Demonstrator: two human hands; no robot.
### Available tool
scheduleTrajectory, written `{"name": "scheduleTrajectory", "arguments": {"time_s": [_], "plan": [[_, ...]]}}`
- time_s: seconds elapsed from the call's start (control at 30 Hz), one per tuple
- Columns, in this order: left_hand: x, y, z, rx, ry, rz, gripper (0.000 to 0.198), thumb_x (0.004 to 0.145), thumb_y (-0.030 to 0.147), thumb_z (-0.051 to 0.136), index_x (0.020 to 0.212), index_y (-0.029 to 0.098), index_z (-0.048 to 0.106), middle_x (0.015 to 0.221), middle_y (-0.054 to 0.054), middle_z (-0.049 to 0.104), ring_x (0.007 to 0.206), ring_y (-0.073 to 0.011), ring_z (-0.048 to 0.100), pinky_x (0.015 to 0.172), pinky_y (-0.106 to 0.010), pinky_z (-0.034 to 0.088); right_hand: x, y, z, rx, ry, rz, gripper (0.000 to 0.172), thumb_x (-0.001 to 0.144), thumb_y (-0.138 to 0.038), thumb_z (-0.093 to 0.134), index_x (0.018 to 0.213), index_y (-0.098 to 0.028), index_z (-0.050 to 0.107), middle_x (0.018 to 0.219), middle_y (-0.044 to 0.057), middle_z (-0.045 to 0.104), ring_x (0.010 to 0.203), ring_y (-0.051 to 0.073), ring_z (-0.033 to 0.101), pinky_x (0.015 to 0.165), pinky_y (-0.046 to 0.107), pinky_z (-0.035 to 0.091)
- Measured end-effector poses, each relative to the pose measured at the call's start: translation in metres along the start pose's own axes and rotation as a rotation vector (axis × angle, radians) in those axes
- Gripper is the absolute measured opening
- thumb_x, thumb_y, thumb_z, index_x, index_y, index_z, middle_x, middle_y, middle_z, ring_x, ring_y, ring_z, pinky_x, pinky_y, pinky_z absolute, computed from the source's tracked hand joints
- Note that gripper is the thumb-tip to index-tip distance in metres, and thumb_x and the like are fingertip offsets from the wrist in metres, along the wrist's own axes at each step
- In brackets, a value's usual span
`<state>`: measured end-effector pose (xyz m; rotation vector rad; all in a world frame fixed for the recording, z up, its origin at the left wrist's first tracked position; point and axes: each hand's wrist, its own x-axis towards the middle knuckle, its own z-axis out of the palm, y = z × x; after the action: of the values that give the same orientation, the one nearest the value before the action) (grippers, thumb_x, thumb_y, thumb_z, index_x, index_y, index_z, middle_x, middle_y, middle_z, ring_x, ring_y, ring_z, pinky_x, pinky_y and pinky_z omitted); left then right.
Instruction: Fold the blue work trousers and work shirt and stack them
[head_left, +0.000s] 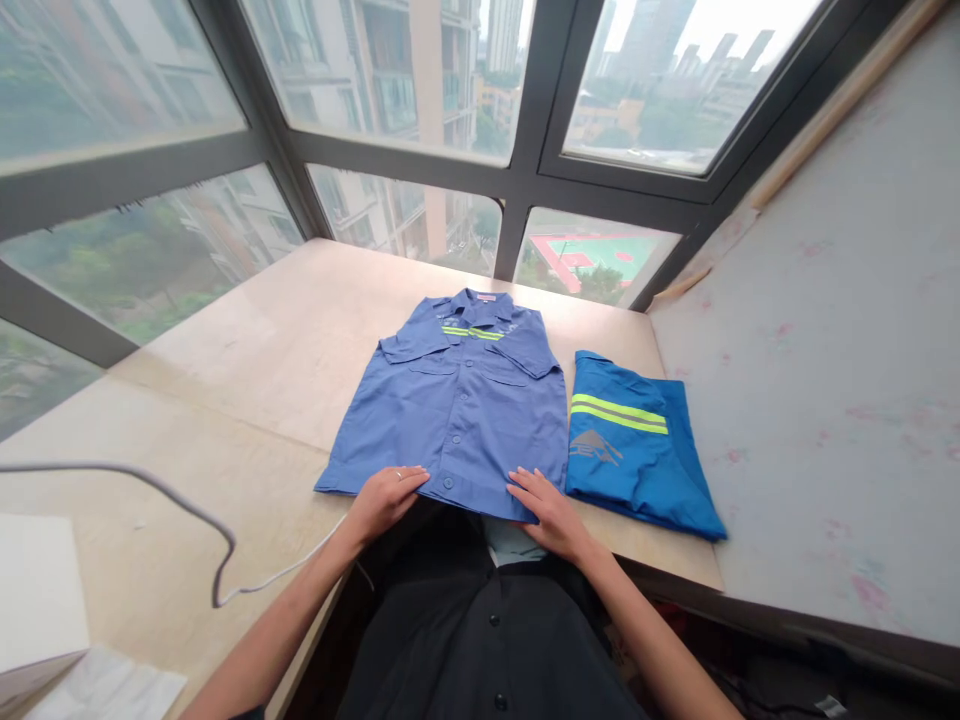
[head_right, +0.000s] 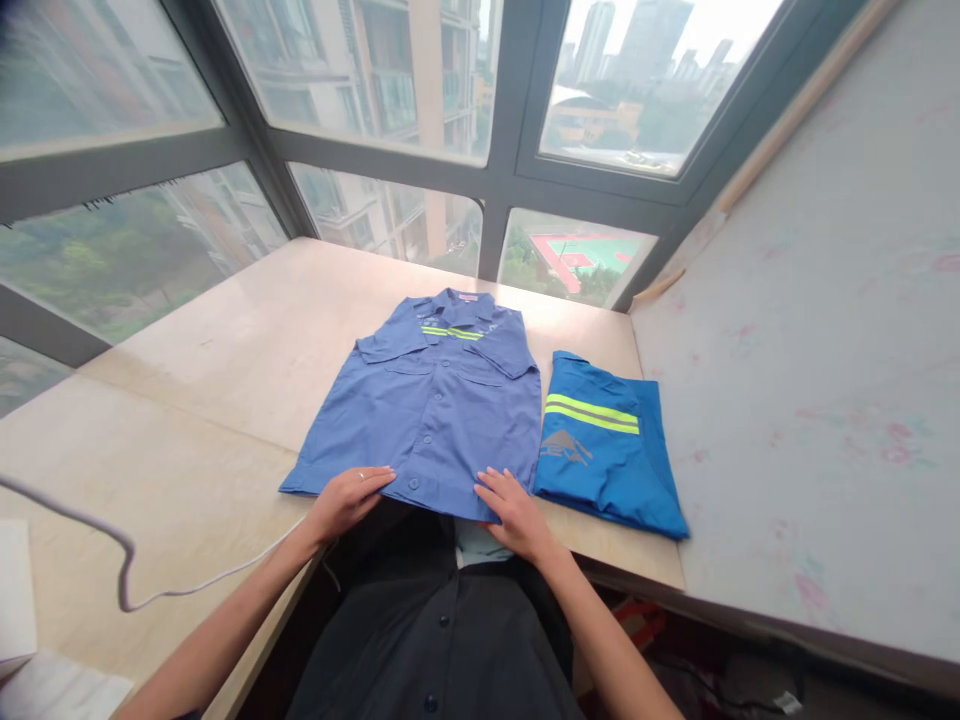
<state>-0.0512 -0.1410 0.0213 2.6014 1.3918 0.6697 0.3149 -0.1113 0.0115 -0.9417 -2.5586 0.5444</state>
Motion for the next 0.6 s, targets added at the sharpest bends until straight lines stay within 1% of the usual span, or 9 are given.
{"name": "scheduleTrajectory", "arguments": {"time_s": [0.1,0.17,0.2,0.27,0.37,0.43,0.5,0.53,0.6], "plan": [[0.007,-0.001,-0.018,-0.01,0.016,-0.041,0.029,0.094,0.021,0.045,0.114,0.021,0.067,0.106,-0.007,0.072,0.094,-0.0186,0.069,0.082,-0.031,0.055,0.001,-0.002,-0.019,0.166,0.083,0.07,0.041,0.09,-0.022,0.057,0.13,-0.02,0.059,0.132,0.012,0.059,0.122,0.023,0.056,0.105,0.043,0.045],[0.008,-0.005,-0.03,0.021,0.017,-0.069,0.029,0.095,0.023,0.044,0.111,0.021,0.068,0.101,-0.007,0.073,0.088,-0.019,0.069,0.078,-0.031,0.055,0.004,-0.003,-0.036,0.24,0.16,0.128,0.028,0.092,-0.026,0.056,0.117,-0.02,0.067,0.116,0.01,0.068,0.108,0.021,0.065,0.095,0.036,0.052],[0.008,-0.008,-0.035,0.048,0.016,-0.083,0.029,0.095,0.024,0.043,0.109,0.021,0.068,0.099,-0.007,0.073,0.086,-0.0193,0.069,0.077,-0.031,0.054,0.006,-0.004,-0.044,0.26,0.198,0.152,0.023,0.093,-0.028,0.056,0.109,-0.021,0.07,0.108,0.009,0.071,0.101,0.021,0.067,0.09,0.035,0.054],[0.007,-0.015,-0.042,0.112,0.006,-0.108,0.029,0.094,0.023,0.042,0.105,0.019,0.069,0.097,-0.007,0.073,0.085,-0.0209,0.069,0.076,-0.034,0.054,0.011,-0.004,-0.059,0.276,0.252,0.193,0.021,0.093,-0.031,0.056,0.099,-0.02,0.073,0.096,0.007,0.073,0.09,0.022,0.069,0.084,0.034,0.055],[0.002,-0.024,-0.05,0.211,-0.02,-0.176,0.03,0.086,0.019,0.045,0.104,0.018,0.07,0.101,-0.01,0.072,0.09,-0.0248,0.068,0.08,-0.038,0.053,0.019,-0.004,-0.077,0.277,0.27,0.246,0.021,0.092,-0.033,0.057,0.092,-0.02,0.074,0.09,0.007,0.074,0.084,0.022,0.069,0.08,0.033,0.054],[-0.001,-0.025,-0.057,0.247,-0.022,-0.256,0.033,0.083,0.018,0.046,0.105,0.019,0.07,0.103,-0.01,0.071,0.09,-0.025,0.068,0.08,-0.038,0.053,0.024,-0.005,-0.088,0.272,0.267,0.276,0.021,0.091,-0.033,0.058,0.089,-0.019,0.074,0.088,0.006,0.074,0.082,0.021,0.069,0.078,0.031,0.053],[-0.003,-0.021,-0.069,0.243,0.023,-0.335,0.031,0.085,0.02,0.045,0.103,0.02,0.07,0.1,-0.008,0.072,0.086,-0.023,0.068,0.077,-0.034,0.054,0.028,-0.007,-0.099,0.268,0.276,0.312,0.022,0.089,-0.036,0.06,0.088,-0.019,0.075,0.087,0.006,0.074,0.081,0.021,0.069,0.078,0.031,0.053],[-0.002,-0.018,-0.077,0.23,0.072,-0.361,0.029,0.088,0.022,0.044,0.101,0.02,0.07,0.098,-0.007,0.072,0.084,-0.0217,0.069,0.075,-0.032,0.054,0.03,-0.008,-0.106,0.268,0.283,0.331,0.023,0.088,-0.037,0.061,0.088,-0.019,0.075,0.087,0.006,0.074,0.081,0.021,0.069,0.078,0.031,0.052],[0.0,-0.009,-0.098,0.205,0.221,-0.37,0.026,0.091,0.024,0.046,0.098,0.02,0.07,0.095,-0.006,0.073,0.083,-0.0198,0.069,0.075,-0.03,0.053,0.035,-0.014,-0.122,0.273,0.3,0.369,0.026,0.085,-0.041,0.064,0.086,-0.018,0.075,0.085,0.006,0.074,0.081,0.022,0.069,0.076,0.031,0.052]]}}
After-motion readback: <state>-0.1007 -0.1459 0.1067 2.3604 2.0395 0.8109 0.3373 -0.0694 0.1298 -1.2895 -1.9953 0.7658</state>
